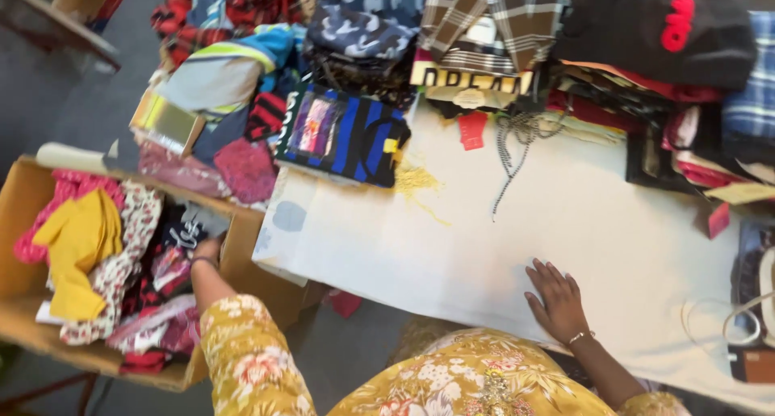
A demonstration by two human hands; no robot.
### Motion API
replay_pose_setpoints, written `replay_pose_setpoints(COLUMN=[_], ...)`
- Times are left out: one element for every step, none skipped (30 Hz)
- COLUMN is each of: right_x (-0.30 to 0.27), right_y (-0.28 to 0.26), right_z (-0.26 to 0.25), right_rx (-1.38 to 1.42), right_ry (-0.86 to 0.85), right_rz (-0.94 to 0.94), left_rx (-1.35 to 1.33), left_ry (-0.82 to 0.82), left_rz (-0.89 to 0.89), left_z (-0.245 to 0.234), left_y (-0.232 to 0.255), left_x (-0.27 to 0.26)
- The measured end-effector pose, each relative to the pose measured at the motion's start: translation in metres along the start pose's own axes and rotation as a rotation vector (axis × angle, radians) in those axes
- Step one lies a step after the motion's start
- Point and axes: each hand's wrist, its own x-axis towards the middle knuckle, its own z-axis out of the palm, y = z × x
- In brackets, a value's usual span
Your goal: Folding various pieces of clothing on a table.
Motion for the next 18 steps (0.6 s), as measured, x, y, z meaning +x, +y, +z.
replay_pose_setpoints(right_x=[-0.001, 0.000, 0.000, -0.002, -0.004, -0.002, 0.000, 0.000, 0.000, -0.001, -0.003, -0.002, -0.001, -0.002, -0.002, -0.002, -0.003, -0.003], right_y=[-0.001, -0.001, -0.001, -0.001, -0.001, -0.001, 0.001, 0.002, 0.004, 0.005, 0.006, 0.007, 0.006, 0.006, 0.006, 0.005, 0.005, 0.006], right_z=[-0.001, -0.002, -0.004, -0.004, -0.005, -0.005, -0.005, -0.005, -0.005, -0.005, -0.006, -0.006, -0.007, -0.008, -0.009, -0.008, -0.008, -0.007], right_rx=[0.002, 0.010, 0.017, 0.018, 0.011, 0.003, 0.003, -0.003, -0.010, -0.009, -0.011, -0.011, -0.009, -0.013, -0.017, -0.016, -0.017, -0.019], right_ry=[0.010, 0.002, -0.005, -0.004, -0.022, -0.037, -0.033, -0.045, -0.058, -0.058, -0.068, -0.074, -0.071, -0.066, -0.061, -0.059, -0.043, -0.028], right_rz=[0.023, 0.009, -0.006, -0.004, -0.007, -0.014, -0.017, -0.019, -0.022, -0.024, -0.028, -0.031, -0.034, -0.036, -0.038, -0.040, -0.043, -0.045], left_rx=[0.011, 0.035, 0.058, 0.059, -0.092, -0.250, -0.254, -0.388, -0.522, -0.522, -0.776, -1.027, -1.028, -0.909, -0.789, -0.789, -0.588, -0.382], left_ry=[-0.005, 0.146, 0.298, 0.299, 0.573, 0.849, 0.853, 1.020, 1.184, 1.186, 1.107, 1.015, 1.020, 1.030, 1.037, 1.040, 1.165, 1.281], left_rz=[0.022, -0.092, -0.204, -0.202, -0.209, -0.213, -0.212, -0.121, -0.023, -0.025, -0.047, -0.063, -0.061, -0.052, -0.044, -0.043, 0.016, 0.072], left_z=[-0.001, -0.001, -0.002, -0.001, -0.001, -0.001, -0.003, -0.004, -0.004, -0.010, -0.015, -0.023, -0.041, -0.057, -0.074, -0.101, -0.128, -0.154], left_y=[0.005, 0.003, 0.001, -0.008, -0.018, -0.027, -0.029, -0.033, -0.037, -0.038, -0.039, -0.038, -0.043, -0.048, -0.054, -0.045, -0.036, -0.027], left_x=[0.004, 0.003, 0.003, -0.001, -0.005, -0.008, -0.010, -0.015, -0.019, -0.023, -0.026, -0.028, -0.028, -0.030, -0.031, -0.041, -0.052, -0.063])
